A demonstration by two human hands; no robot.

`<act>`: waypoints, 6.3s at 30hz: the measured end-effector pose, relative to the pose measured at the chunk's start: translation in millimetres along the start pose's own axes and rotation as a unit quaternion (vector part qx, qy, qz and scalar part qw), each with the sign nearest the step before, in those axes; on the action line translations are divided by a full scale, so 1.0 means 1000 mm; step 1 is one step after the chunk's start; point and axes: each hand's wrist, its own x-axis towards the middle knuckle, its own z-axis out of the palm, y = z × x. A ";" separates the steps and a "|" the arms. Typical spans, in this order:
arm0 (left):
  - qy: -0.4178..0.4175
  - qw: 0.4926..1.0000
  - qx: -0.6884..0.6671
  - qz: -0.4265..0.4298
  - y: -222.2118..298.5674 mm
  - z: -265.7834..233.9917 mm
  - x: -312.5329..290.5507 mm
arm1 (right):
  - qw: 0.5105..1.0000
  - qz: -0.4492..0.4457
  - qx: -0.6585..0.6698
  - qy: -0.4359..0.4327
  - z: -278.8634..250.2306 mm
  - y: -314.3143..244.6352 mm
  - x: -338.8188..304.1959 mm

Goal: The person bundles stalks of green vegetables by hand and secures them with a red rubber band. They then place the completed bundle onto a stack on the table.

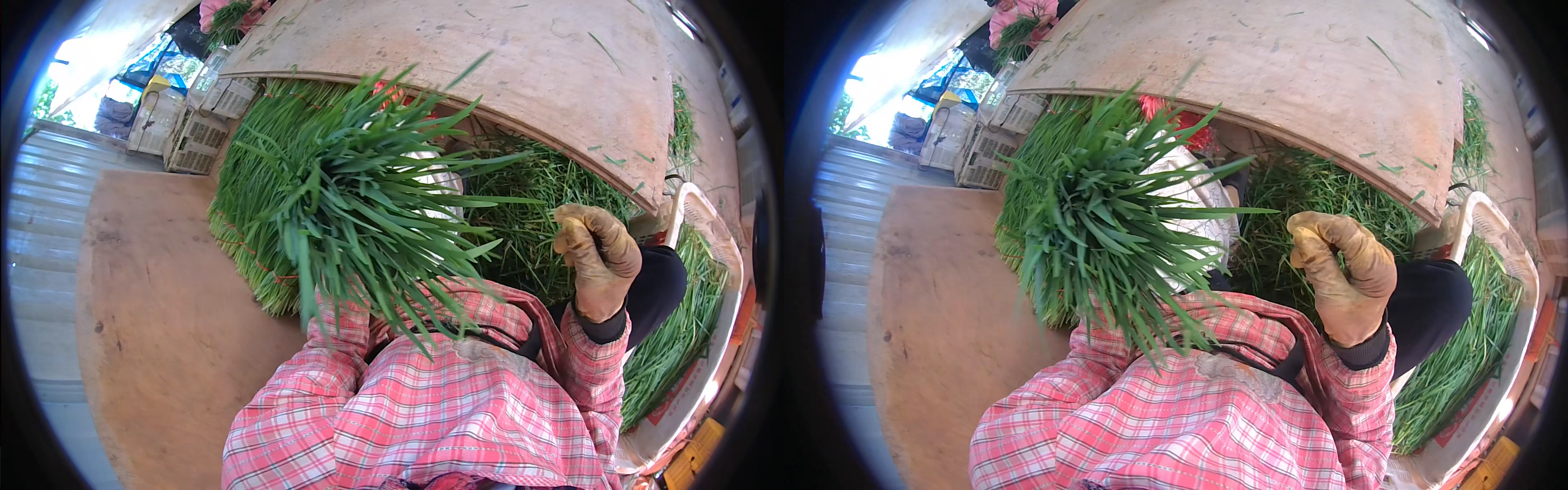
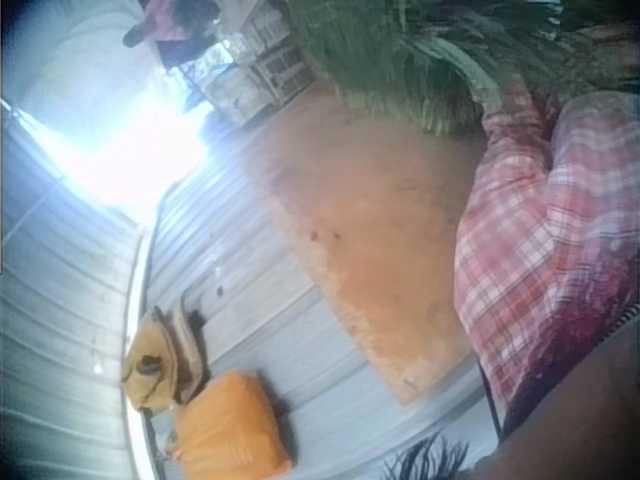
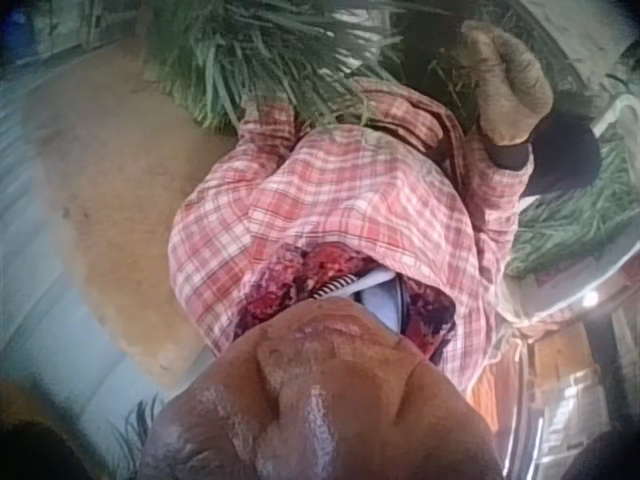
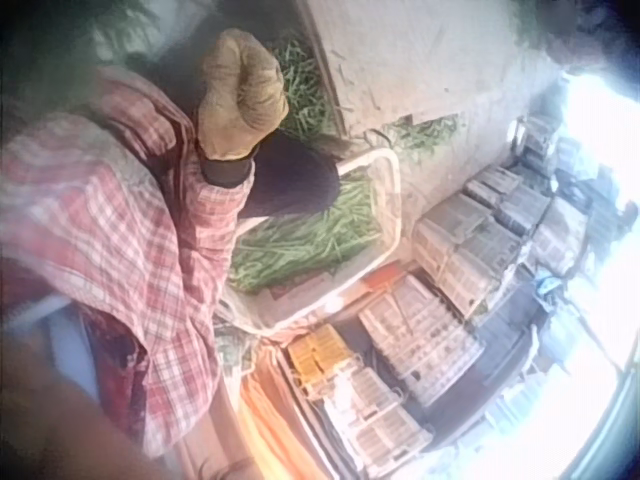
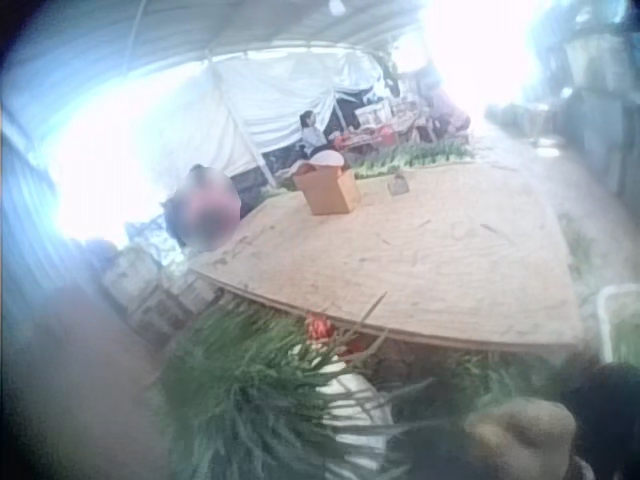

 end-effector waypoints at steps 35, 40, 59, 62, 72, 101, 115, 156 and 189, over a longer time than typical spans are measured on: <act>-0.192 0.978 -0.031 -0.078 -0.014 0.048 -0.009 | 0.880 -0.276 -0.344 -0.177 0.095 0.024 0.045; -0.155 0.979 -0.080 -0.108 -0.016 0.050 -0.015 | 0.879 -0.269 -0.338 -0.199 0.087 0.058 0.046; -0.176 0.976 -0.054 -0.117 -0.017 0.045 -0.014 | 0.834 -0.231 -0.437 -0.247 0.078 0.052 0.029; -0.180 0.976 -0.052 -0.111 -0.013 0.044 -0.015 | 0.827 -0.175 -0.470 -0.255 0.067 0.061 0.018; -0.166 0.980 -0.067 -0.084 -0.010 0.040 -0.014 | 0.885 -0.088 -0.457 -0.014 -0.037 0.061 0.013; -0.199 0.964 -0.109 -0.136 -0.009 0.039 -0.023 | 0.836 -0.280 -0.428 -0.200 0.131 0.028 -0.033; -0.194 0.979 0.010 -0.066 -0.013 0.098 -0.037 | 0.937 -0.209 -0.161 -0.230 0.125 0.043 0.051; -0.128 0.953 -0.158 -0.226 -0.023 0.139 0.020 | 0.954 0.076 -0.146 -0.250 -0.003 0.085 0.055; 0.031 0.993 -0.039 -0.104 -0.015 0.104 0.024 | 0.906 -0.119 -0.349 -0.209 0.065 0.075 0.027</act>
